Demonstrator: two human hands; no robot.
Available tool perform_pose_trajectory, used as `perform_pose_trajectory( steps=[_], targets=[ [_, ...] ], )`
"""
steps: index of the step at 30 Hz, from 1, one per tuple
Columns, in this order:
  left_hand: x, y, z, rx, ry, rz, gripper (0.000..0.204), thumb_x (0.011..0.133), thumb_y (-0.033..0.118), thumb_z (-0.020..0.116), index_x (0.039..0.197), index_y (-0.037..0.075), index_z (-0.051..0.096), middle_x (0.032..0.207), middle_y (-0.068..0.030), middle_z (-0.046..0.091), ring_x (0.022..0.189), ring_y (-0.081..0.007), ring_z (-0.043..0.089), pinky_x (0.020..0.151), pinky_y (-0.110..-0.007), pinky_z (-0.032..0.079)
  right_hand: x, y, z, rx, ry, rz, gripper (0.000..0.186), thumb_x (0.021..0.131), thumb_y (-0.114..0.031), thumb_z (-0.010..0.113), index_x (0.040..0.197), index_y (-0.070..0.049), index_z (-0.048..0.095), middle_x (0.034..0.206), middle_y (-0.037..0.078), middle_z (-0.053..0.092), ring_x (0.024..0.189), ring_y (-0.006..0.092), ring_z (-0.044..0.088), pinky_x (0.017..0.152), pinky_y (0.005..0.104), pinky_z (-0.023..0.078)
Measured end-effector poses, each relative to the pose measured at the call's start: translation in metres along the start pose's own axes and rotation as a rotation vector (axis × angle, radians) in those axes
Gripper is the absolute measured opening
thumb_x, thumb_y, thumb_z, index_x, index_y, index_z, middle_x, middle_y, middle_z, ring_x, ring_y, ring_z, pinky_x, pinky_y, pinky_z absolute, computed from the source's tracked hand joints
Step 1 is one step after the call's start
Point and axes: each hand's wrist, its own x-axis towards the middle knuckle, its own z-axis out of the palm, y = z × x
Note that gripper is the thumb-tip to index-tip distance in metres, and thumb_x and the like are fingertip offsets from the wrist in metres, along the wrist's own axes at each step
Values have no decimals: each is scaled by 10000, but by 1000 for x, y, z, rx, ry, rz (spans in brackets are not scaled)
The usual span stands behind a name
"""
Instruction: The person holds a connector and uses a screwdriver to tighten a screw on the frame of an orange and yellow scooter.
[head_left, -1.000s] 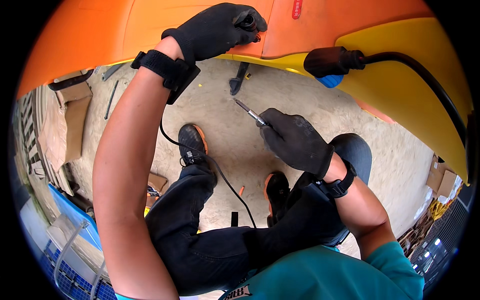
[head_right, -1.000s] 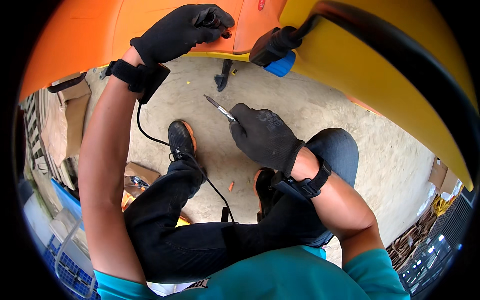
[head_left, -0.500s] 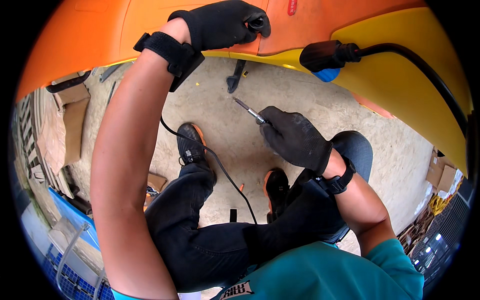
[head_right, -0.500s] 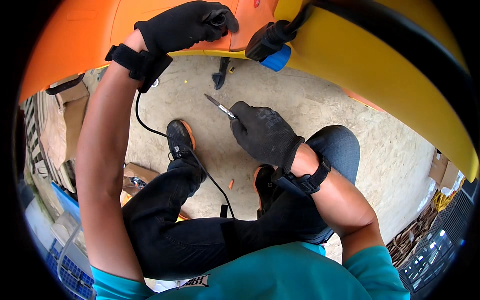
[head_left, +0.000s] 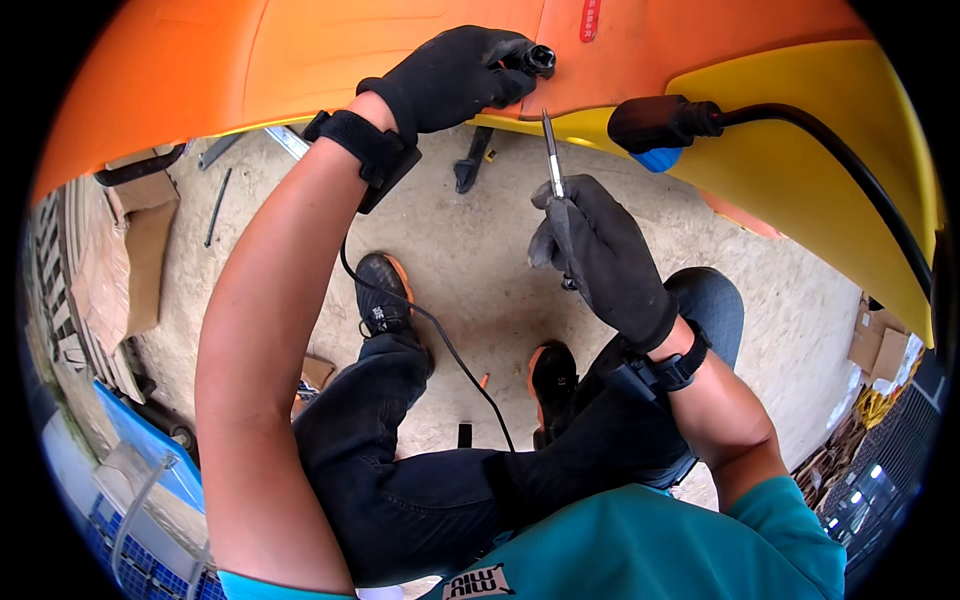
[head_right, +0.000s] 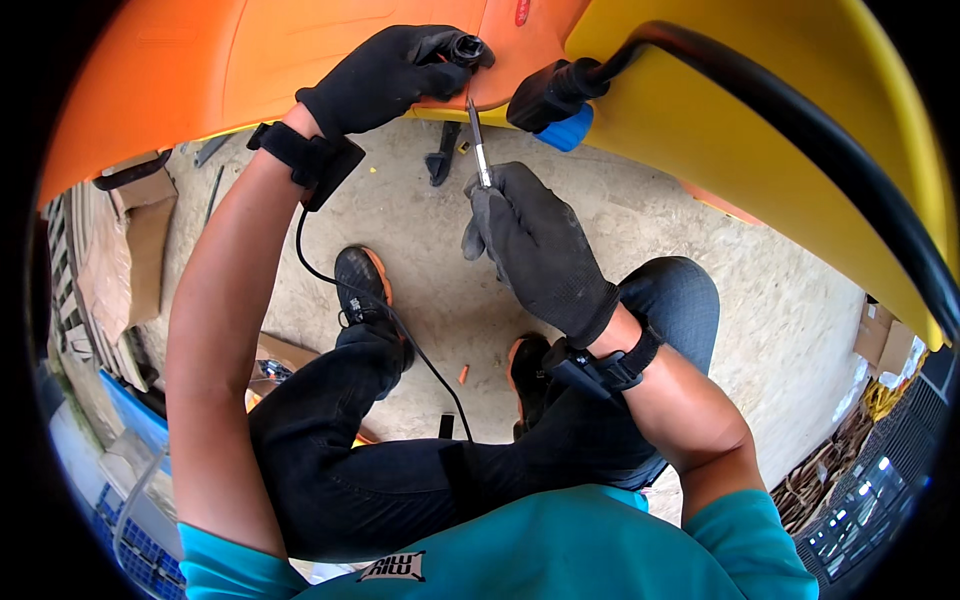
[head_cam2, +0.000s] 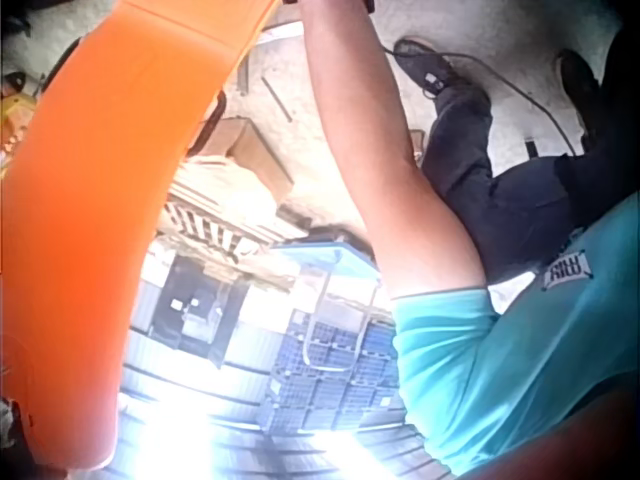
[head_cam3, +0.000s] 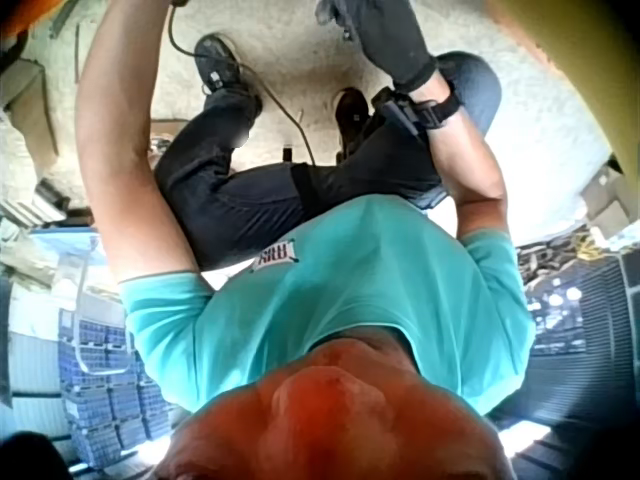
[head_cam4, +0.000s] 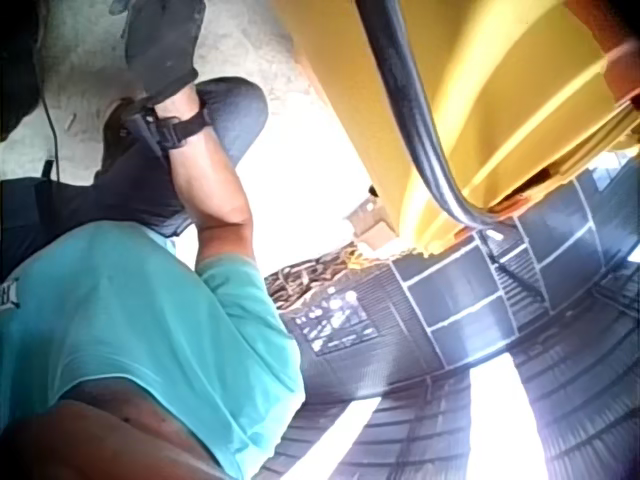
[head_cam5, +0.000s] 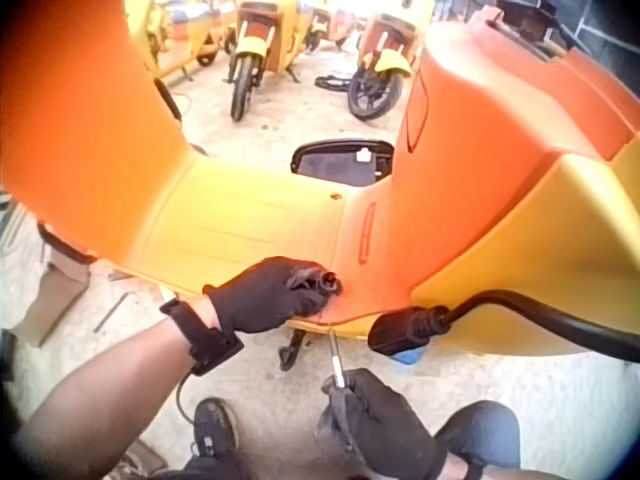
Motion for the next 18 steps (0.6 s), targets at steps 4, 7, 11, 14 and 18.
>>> perform_pose_trajectory(
  steps=[4, 7, 11, 14, 18],
  targets=[
    [-3, -4, 11, -88, 84, -28, 272, 980, 136, 661, 1241, 62, 685, 1080, -93, 717, 896, -194, 637, 890, -308, 514, 5, 0, 6, 51, 31, 7, 203, 1087, -224, 456, 1133, -51, 551, 742, 32, 621, 603, 66, 509, 567, 255, 448],
    [-6, -5, 13, -5, 168, 39, 273, 982, 153, 654, 1237, 62, 682, 1049, -84, 694, 910, -190, 621, 895, -315, 502, 8, -4, 11, 132, 39, 55, 201, 1086, -220, 458, 1165, -52, 534, 766, 27, 620, 604, 57, 515, 561, 243, 452],
    [-5, -10, 14, 2, 187, 27, 356, 909, 240, 715, 1229, 85, 698, 1135, -147, 676, 1027, -320, 653, 917, -378, 508, 14, -7, 14, 174, 25, 4, 207, 1080, -216, 470, 1187, -44, 514, 802, 42, 620, 617, 60, 534, 556, 236, 467],
    [-5, -10, 15, -27, 188, 6, 347, 911, 247, 721, 1218, 86, 697, 1115, -144, 669, 1014, -322, 649, 905, -391, 505, 22, -6, 22, 215, 38, -11, 280, 1095, -261, 474, 1243, -28, 522, 818, 67, 645, 618, 81, 574, 537, 226, 464],
    [-8, -6, 15, -54, 179, -38, 329, 907, 246, 724, 1188, 77, 691, 1083, -146, 662, 998, -332, 643, 891, -406, 502, 33, -12, 28, 300, 35, -14, 273, 1090, -254, 486, 1237, -27, 521, 833, 70, 649, 631, 86, 582, 551, 230, 480]
  ],
)
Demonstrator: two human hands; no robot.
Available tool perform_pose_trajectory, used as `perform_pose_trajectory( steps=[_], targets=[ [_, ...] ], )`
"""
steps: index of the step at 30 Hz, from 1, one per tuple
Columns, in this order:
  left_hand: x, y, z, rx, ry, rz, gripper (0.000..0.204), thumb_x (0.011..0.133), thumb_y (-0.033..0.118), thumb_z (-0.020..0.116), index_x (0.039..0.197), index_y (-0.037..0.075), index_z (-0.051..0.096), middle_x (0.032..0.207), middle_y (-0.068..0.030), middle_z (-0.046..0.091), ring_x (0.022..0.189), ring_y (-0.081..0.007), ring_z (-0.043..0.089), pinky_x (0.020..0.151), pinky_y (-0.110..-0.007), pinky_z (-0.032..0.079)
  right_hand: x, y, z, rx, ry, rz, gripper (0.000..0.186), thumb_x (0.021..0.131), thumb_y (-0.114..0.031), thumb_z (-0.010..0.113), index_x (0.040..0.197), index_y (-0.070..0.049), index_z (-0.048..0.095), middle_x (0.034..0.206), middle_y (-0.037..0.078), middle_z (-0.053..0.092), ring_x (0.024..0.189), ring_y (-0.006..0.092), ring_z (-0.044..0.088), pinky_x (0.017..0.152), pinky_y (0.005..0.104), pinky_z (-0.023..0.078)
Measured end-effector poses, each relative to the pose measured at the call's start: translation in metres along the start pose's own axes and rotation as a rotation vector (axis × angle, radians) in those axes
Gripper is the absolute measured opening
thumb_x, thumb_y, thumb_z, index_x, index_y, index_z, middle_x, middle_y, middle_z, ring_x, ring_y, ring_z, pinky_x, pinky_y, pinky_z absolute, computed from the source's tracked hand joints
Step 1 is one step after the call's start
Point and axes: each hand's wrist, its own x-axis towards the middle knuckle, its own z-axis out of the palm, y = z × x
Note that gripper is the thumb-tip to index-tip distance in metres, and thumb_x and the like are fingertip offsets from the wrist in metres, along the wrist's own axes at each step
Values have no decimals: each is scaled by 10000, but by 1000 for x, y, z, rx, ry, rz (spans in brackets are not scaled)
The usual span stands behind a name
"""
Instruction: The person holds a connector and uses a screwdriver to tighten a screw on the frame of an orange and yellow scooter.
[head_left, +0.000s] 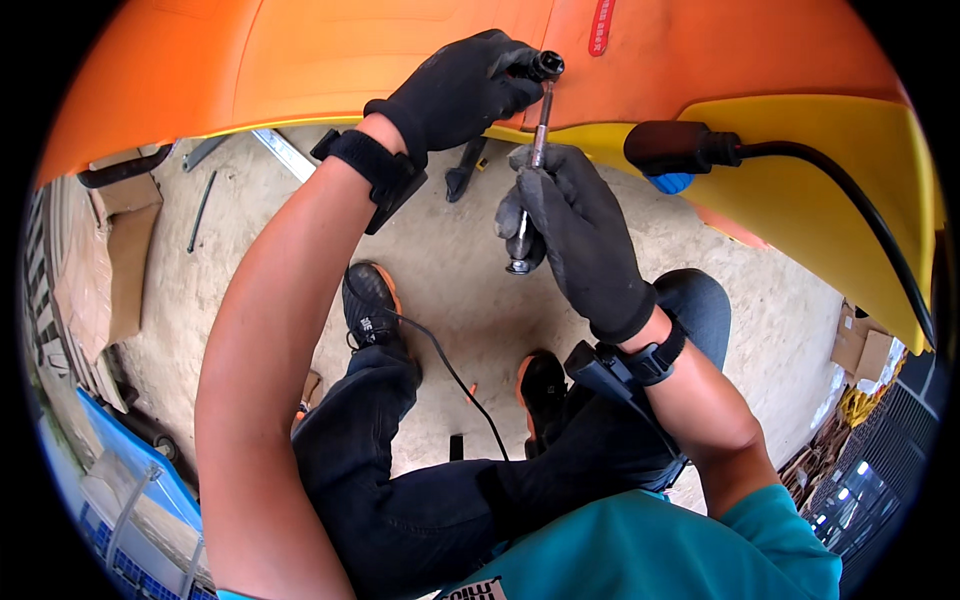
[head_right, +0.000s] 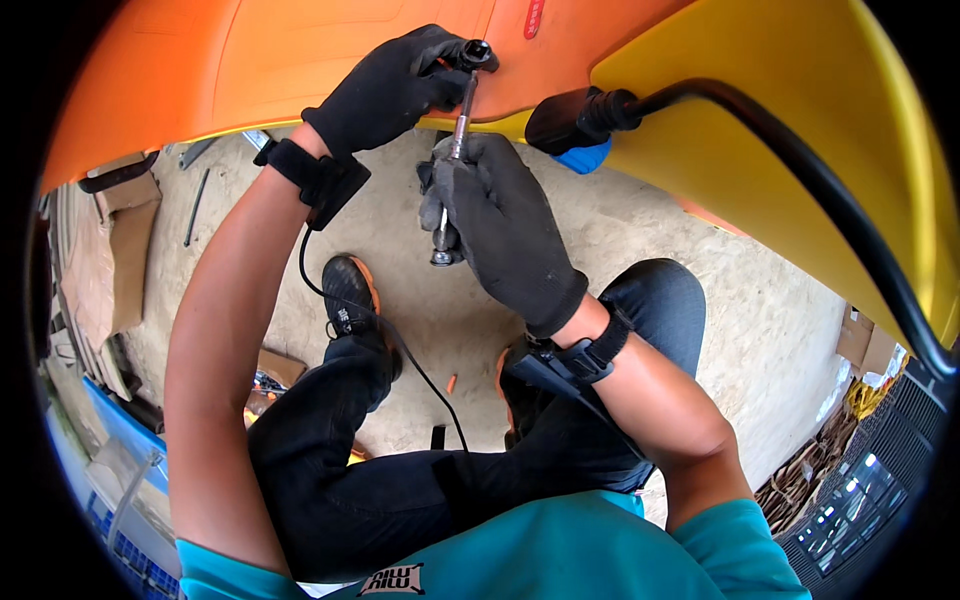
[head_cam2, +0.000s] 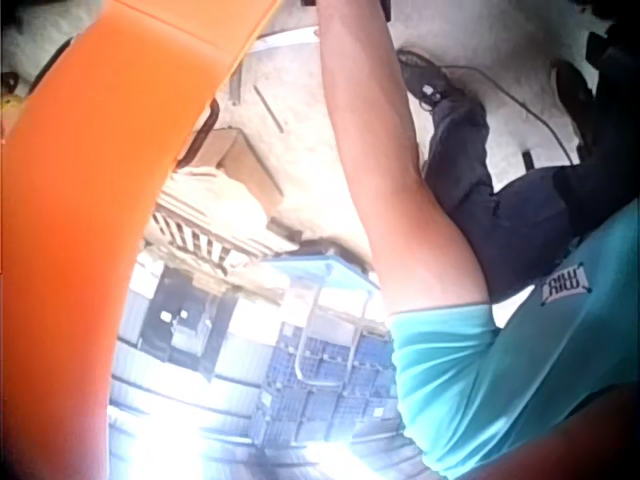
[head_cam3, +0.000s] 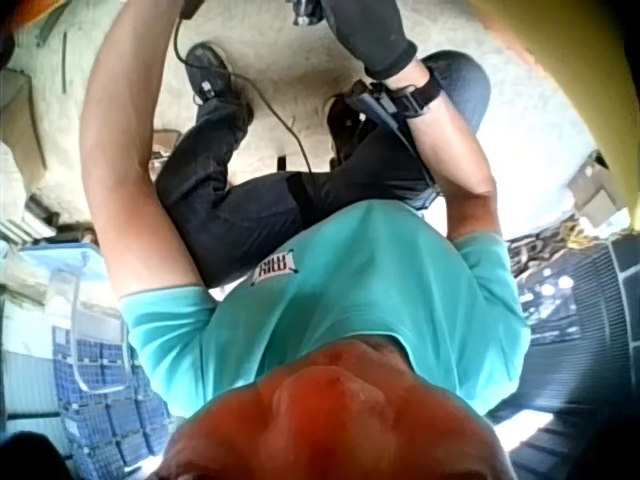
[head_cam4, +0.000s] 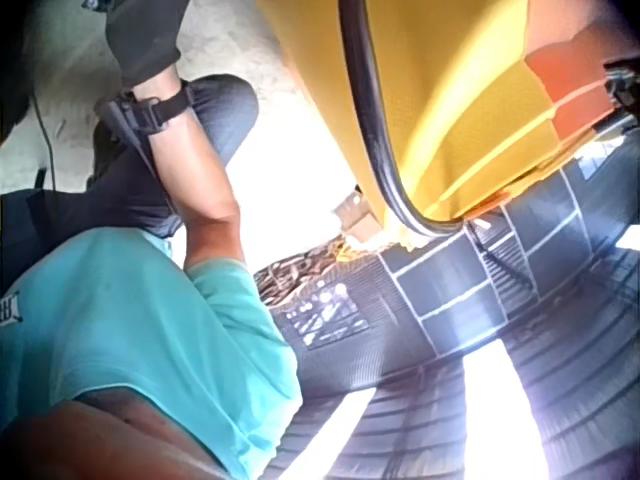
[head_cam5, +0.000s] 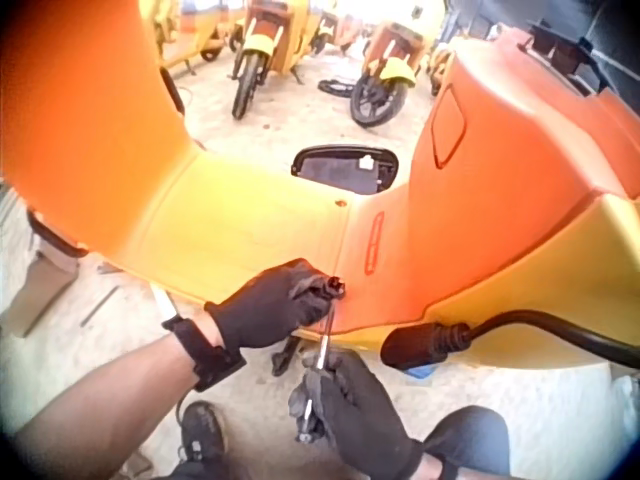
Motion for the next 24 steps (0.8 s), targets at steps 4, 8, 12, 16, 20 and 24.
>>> perform_pose_trajectory(
  steps=[4, 8, 12, 16, 20, 24],
  targets=[
    [0, -5, -1, -34, 4, 20, 321, 883, 218, 729, 1166, 72, 687, 1067, -145, 652, 994, -345, 634, 890, -406, 501, 9, 0, 6, 10, 9, -14, 256, 1087, -254, 491, 1201, -27, 523, 839, 70, 644, 648, 92, 590, 562, 239, 488],
    [0, -2, 0, -30, 5, 27, 302, 882, 179, 710, 1167, 84, 689, 1077, -142, 643, 998, -356, 624, 887, -402, 500, 15, 2, 14, 69, 48, -24, 237, 1080, -248, 500, 1162, -27, 521, 824, 64, 637, 647, 91, 587, 569, 246, 493],
    [-1, 0, -3, 23, -14, 53, 329, 896, 24, 690, 1220, 84, 681, 1053, -62, 688, 939, -174, 665, 850, -296, 521, 21, 0, 24, 161, 80, -44, 198, 1077, -223, 495, 1122, -31, 508, 808, 63, 632, 646, 89, 581, 578, 258, 503],
    [1, 1, -2, -47, -5, 16, 368, 863, 6, 713, 1221, 82, 685, 1042, -54, 695, 939, -168, 668, 857, -301, 520, 24, 8, 35, 297, 86, -98, 304, 1094, -310, 484, 1200, -29, 531, 865, 62, 636, 724, 133, 627, 629, 273, 525],
    [0, 9, -5, -126, -31, -61, 381, 852, 4, 731, 1222, 81, 687, 1038, -56, 695, 934, -167, 667, 858, -304, 521, 20, 6, 44, 495, 136, -11, 331, 1099, -345, 472, 1236, -50, 530, 860, 34, 574, 721, 128, 572, 636, 286, 515],
    [-1, 4, -2, -145, -2, -28, 256, 907, 146, 720, 1145, 54, 700, 1028, -118, 680, 913, -296, 663, 835, -360, 519, 14, 5, 42, 554, 105, 11, 355, 1103, -369, 457, 1276, -69, 531, 795, -6, 471, 649, 97, 455, 591, 251, 440]
  ],
)
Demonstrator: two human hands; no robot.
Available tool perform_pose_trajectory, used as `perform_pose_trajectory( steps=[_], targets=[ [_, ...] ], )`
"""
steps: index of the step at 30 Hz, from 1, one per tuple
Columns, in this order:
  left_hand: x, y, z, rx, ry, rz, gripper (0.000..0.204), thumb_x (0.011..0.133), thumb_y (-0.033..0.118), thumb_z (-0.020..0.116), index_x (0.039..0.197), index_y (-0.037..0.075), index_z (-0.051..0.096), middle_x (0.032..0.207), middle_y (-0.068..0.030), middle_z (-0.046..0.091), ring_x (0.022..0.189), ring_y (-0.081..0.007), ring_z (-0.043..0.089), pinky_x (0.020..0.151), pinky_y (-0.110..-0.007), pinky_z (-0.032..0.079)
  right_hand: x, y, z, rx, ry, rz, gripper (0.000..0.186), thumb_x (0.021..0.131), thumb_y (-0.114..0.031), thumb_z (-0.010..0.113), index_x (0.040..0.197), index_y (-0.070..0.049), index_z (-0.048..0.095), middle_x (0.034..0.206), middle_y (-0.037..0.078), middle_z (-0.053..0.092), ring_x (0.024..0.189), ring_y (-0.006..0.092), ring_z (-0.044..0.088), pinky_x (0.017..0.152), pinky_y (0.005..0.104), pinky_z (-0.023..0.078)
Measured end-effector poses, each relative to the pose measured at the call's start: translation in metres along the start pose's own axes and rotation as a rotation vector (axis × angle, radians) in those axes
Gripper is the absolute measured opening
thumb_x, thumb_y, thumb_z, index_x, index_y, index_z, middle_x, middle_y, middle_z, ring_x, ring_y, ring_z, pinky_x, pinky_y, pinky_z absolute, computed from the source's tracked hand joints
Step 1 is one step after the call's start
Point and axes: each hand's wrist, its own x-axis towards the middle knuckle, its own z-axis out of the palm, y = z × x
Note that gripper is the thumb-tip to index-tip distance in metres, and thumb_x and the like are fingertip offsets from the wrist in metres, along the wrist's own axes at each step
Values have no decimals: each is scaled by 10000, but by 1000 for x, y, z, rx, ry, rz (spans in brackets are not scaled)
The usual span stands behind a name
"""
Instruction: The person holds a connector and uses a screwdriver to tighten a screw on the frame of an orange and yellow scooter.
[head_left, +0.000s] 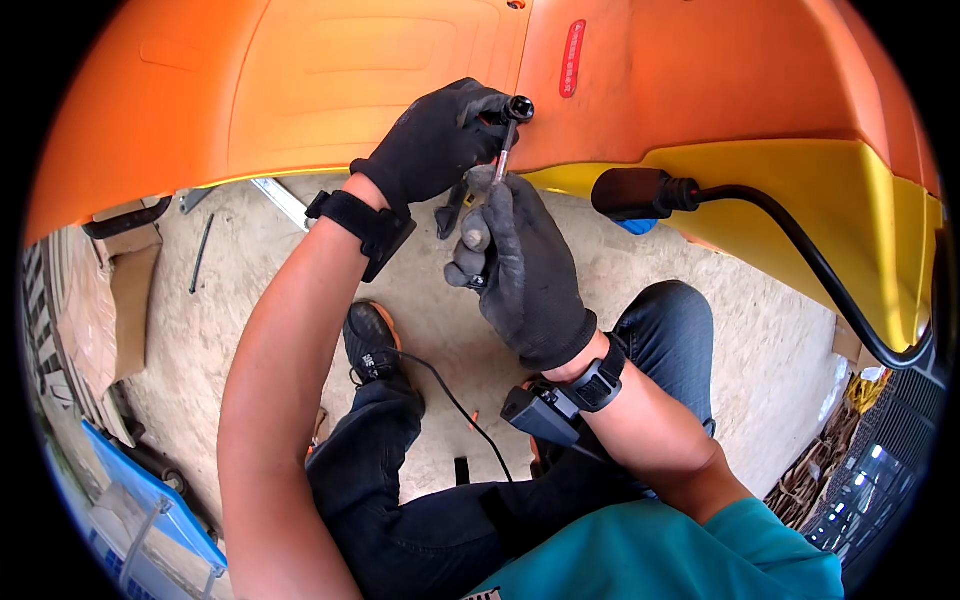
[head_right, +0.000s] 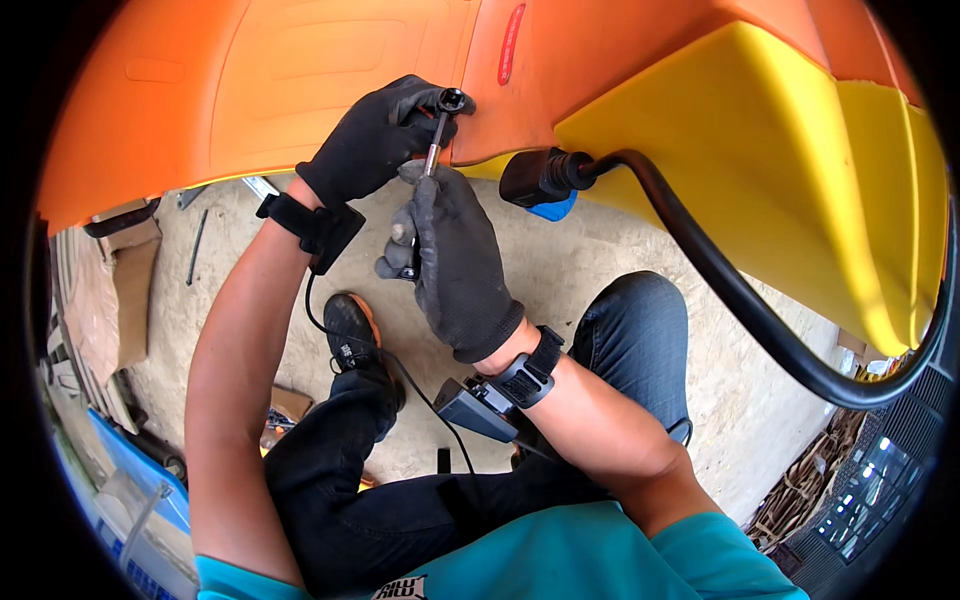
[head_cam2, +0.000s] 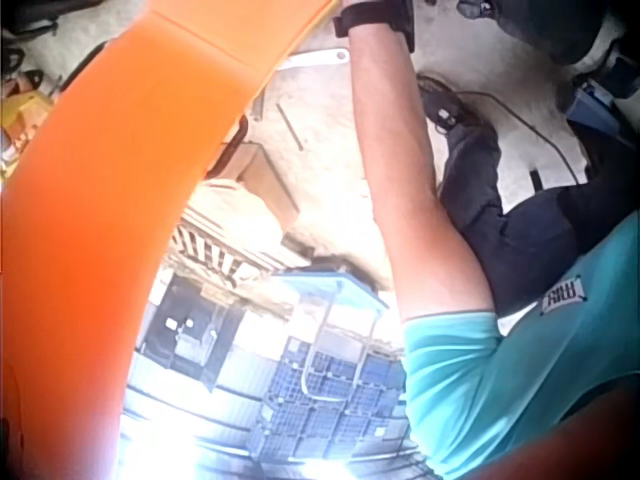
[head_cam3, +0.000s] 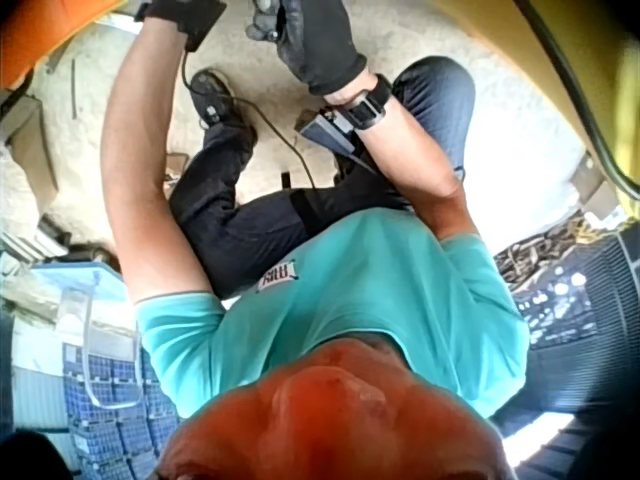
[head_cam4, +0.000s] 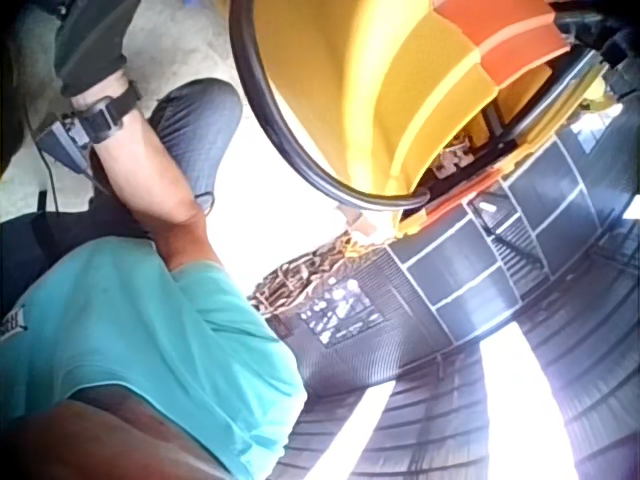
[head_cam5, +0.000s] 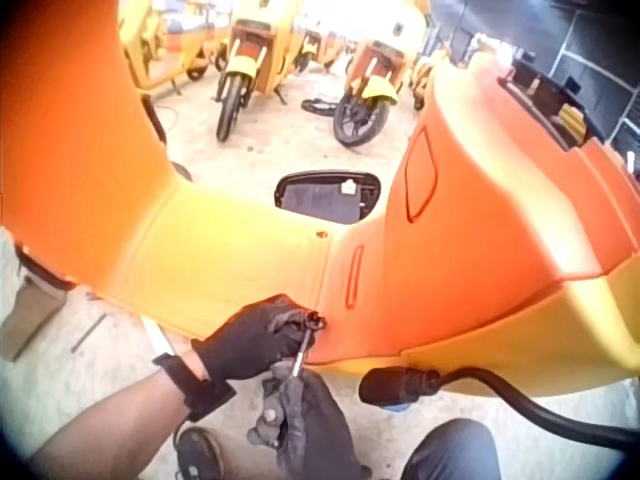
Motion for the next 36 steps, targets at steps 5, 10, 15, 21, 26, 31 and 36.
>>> perform_pose_trajectory(
  steps=[5, 10, 15, 21, 26, 31, 36],
  targets=[
    [-2, 3, -5, -33, -32, -25, 261, 910, 122, 713, 1162, 54, 696, 1010, -112, 695, 909, -275, 670, 821, -347, 523, -2, -17, -20, -121, -7, 129, 394, 1107, -384, 437, 1352, -87, 525, 732, -48, 417, 581, 36, 363, 517, 203, 326],
    [-1, 4, 0, -75, -27, -22, 269, 914, 114, 710, 1173, 46, 692, 1010, -116, 705, 906, -245, 671, 840, -344, 526, -3, -30, -39, -364, 27, 151, 397, 1106, -380, 441, 1349, -86, 551, 695, -53, 429, 517, 41, 341, 463, 207, 314],
    [-1, 2, 0, -98, -33, -38, 288, 908, 75, 695, 1195, 47, 693, 1049, -89, 713, 927, -197, 663, 872, -318, 522, -2, -33, -42, -448, -13, 126, 402, 1101, -393, 450, 1343, -93, 561, 688, -51, 428, 519, 38, 350, 463, 205, 308],
    [-2, 10, -3, -163, -85, -113, 355, 887, 27, 677, 1241, 54, 689, 1093, -38, 713, 1008, -117, 656, 927, -284, 513, 5, -44, -63, -1253, -163, -179, 374, 1106, -369, 433, 1339, -110, 569, 688, -65, 398, 533, 25, 336, 470, 195, 289],
    [-1, 19, -11, -8, -114, -54, 387, 893, 55, 684, 1280, 62, 672, 1129, -45, 707, 1054, -149, 653, 949, -307, 504, 29, -43, -109, -3679, -374, -1444, 355, 1104, -346, 434, 1369, -146, 563, 710, -95, 358, 589, 0, 326, 483, 184, 258],
    [-3, 43, -24, -74, -171, -67, 419, 909, 72, 680, 1327, 73, 652, 1200, -66, 704, 1077, -177, 654, 974, -326, 500, 27, -46, -102, -3625, -435, -1275, 346, 1101, -326, 445, 1367, -143, 567, 724, -94, 368, 594, 9, 316, 496, 181, 258],
    [-2, 34, -23, -33, -155, 8, 379, 942, 79, 655, 1321, 82, 656, 1238, -76, 708, 1096, -186, 660, 999, -330, 494, 12, -58, -83, -1831, -205, -293, 342, 1093, -346, 460, 1337, -140, 581, 737, -80, 384, 596, 25, 330, 520, 196, 298]
  ],
)
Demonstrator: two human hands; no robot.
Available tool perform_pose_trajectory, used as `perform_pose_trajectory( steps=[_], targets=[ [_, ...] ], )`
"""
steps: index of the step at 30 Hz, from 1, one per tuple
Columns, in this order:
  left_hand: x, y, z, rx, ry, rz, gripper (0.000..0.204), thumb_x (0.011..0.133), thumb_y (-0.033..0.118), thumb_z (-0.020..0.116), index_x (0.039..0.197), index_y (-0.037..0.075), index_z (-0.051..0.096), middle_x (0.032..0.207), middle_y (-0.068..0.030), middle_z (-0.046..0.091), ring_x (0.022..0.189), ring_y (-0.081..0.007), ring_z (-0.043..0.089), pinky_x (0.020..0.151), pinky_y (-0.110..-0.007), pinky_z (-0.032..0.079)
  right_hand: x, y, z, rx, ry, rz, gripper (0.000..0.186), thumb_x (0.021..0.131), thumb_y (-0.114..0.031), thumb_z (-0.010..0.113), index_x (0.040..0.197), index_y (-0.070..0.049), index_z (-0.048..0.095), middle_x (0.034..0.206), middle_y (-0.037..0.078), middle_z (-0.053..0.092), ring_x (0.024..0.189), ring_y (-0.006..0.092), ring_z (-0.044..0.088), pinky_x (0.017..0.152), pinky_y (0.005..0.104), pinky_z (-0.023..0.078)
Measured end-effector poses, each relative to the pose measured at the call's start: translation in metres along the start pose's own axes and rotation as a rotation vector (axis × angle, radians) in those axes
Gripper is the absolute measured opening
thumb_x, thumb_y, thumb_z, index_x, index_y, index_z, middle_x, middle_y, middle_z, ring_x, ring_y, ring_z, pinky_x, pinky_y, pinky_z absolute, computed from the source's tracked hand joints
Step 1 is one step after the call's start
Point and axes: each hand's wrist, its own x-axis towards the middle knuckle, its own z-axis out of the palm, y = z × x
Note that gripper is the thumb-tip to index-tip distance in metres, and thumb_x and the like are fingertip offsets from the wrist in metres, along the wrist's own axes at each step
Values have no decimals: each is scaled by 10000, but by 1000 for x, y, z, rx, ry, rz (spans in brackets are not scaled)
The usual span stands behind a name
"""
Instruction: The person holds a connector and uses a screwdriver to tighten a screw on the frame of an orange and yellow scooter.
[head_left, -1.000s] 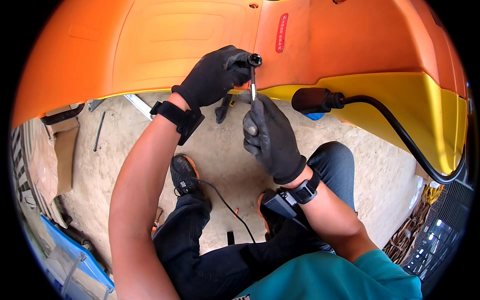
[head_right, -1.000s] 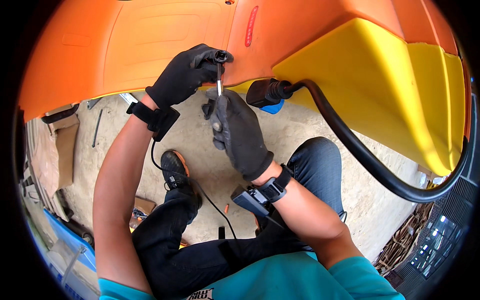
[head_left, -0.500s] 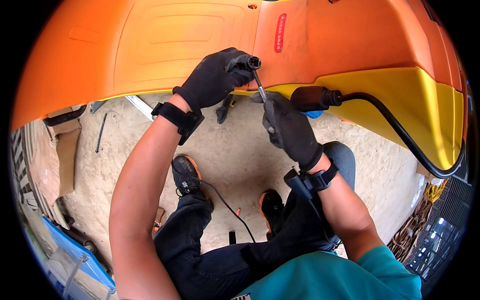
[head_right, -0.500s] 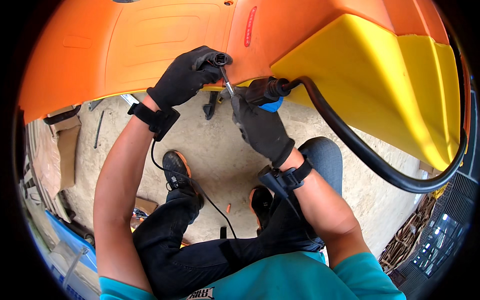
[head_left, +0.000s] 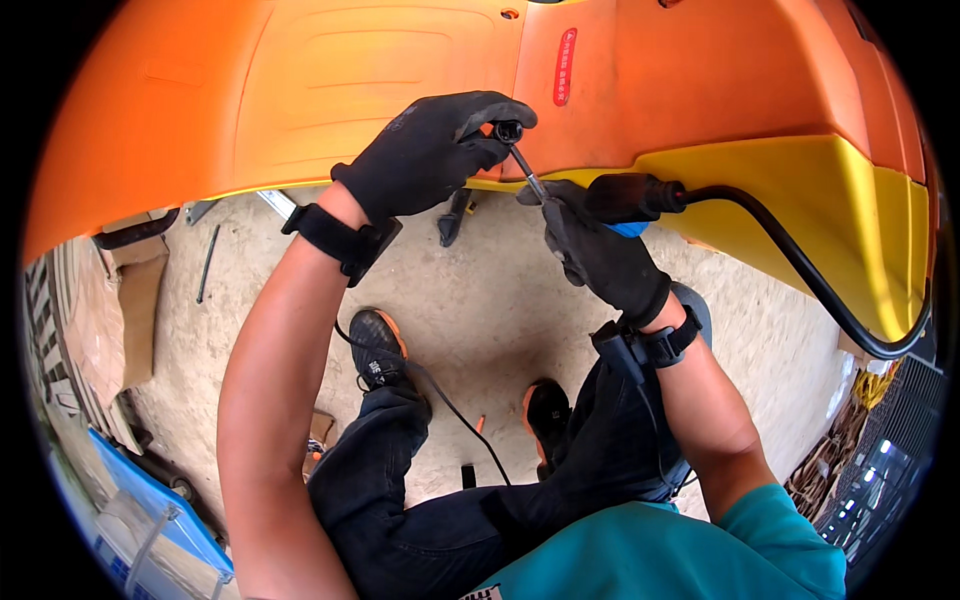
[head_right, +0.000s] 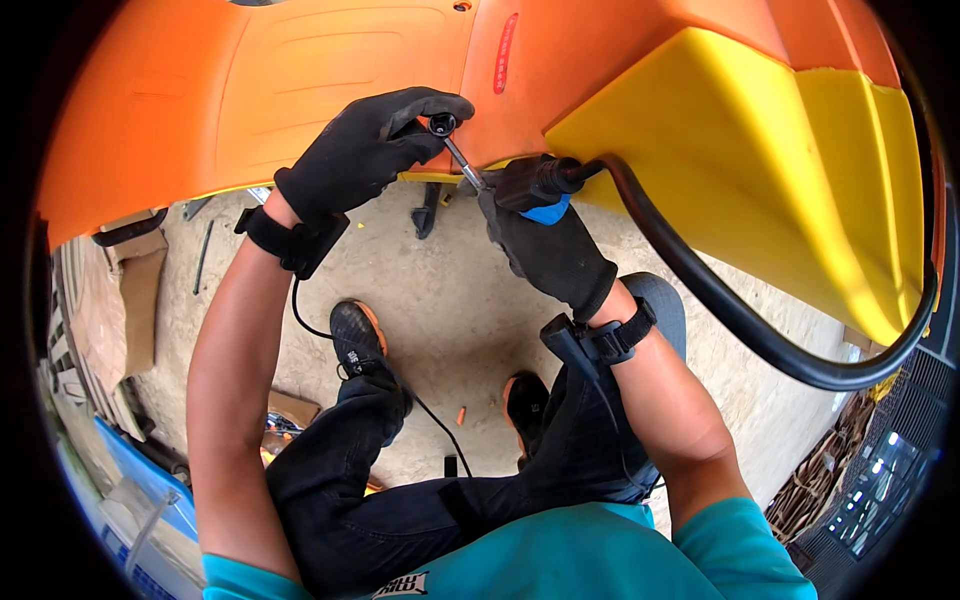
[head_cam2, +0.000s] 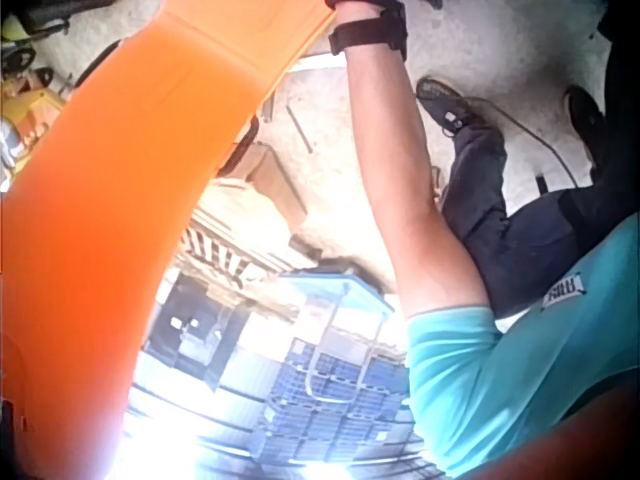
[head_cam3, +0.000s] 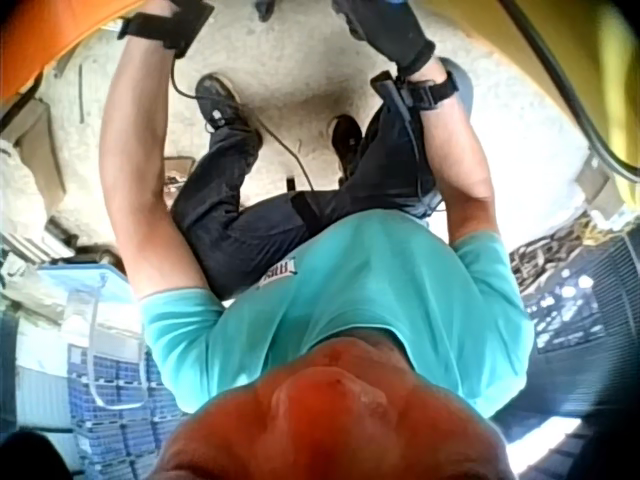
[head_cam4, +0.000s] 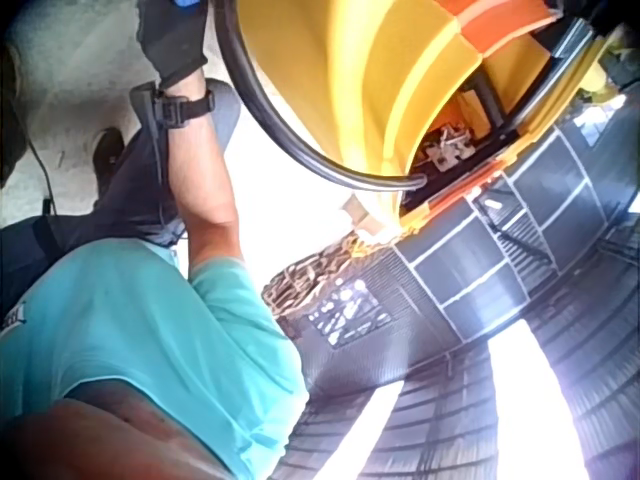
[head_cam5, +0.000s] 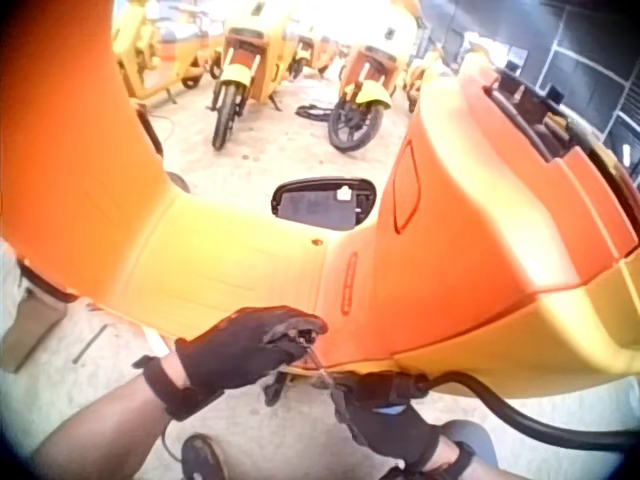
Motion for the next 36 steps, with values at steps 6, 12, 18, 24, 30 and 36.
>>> perform_pose_trajectory(
  steps=[6, 12, 18, 24, 30, 36],
  targets=[
    [4, 5, 3, 93, -32, -24, 339, 952, 50, 637, 1289, 69, 662, 1202, -64, 713, 1049, -175, 656, 973, -314, 499, -9, -20, -23, 992, -117, 402, 346, 1095, -377, 448, 1277, -120, 591, 737, -55, 397, 596, 43, 348, 534, 214, 341],
    [9, -2, 1, 33, -37, 23, 334, 946, 38, 641, 1280, 59, 655, 1150, -49, 712, 986, -144, 634, 924, -294, 506, -15, -23, -20, 1183, -110, 411, 353, 1099, -377, 446, 1226, -79, 587, 743, -37, 448, 590, 55, 395, 551, 220, 391],
    [9, -8, -13, -72, -46, 17, 365, 971, 99, 627, 1331, 37, 624, 1161, -87, 704, 1049, -146, 657, 959, -294, 528, -23, -20, 0, 1405, -116, 375, 314, 1095, -302, 473, 1223, -32, 570, 823, 38, 630, 658, 100, 596, 582, 241, 455],
    [15, -5, -18, -251, -19, -4, 389, 983, 113, 603, 1358, 10, 597, 1163, -119, 705, 997, -196, 708, 916, -308, 567, -18, -19, 3, 1378, -126, 292, 341, 1090, -300, 479, 1228, 3, 556, 860, 84, 676, 674, 123, 633, 589, 252, 477],
    [13, -12, -21, -201, 23, -50, 364, 924, 86, 658, 1281, 12, 649, 1140, -104, 713, 952, -178, 711, 886, -305, 568, -19, -20, 0, 1358, -139, 297, 319, 1088, -277, 483, 1231, -1, 555, 861, 90, 678, 681, 120, 633, 599, 262, 491],
    [13, 2, -12, -200, 78, -114, 222, 903, 21, 676, 1124, 6, 653, 1010, -69, 693, 901, -149, 673, 839, -297, 559, -20, -21, -2, 1312, -150, 244, 284, 1101, -276, 458, 1204, -34, 566, 884, 69, 670, 732, 132, 642, 635, 263, 476]
  ],
)
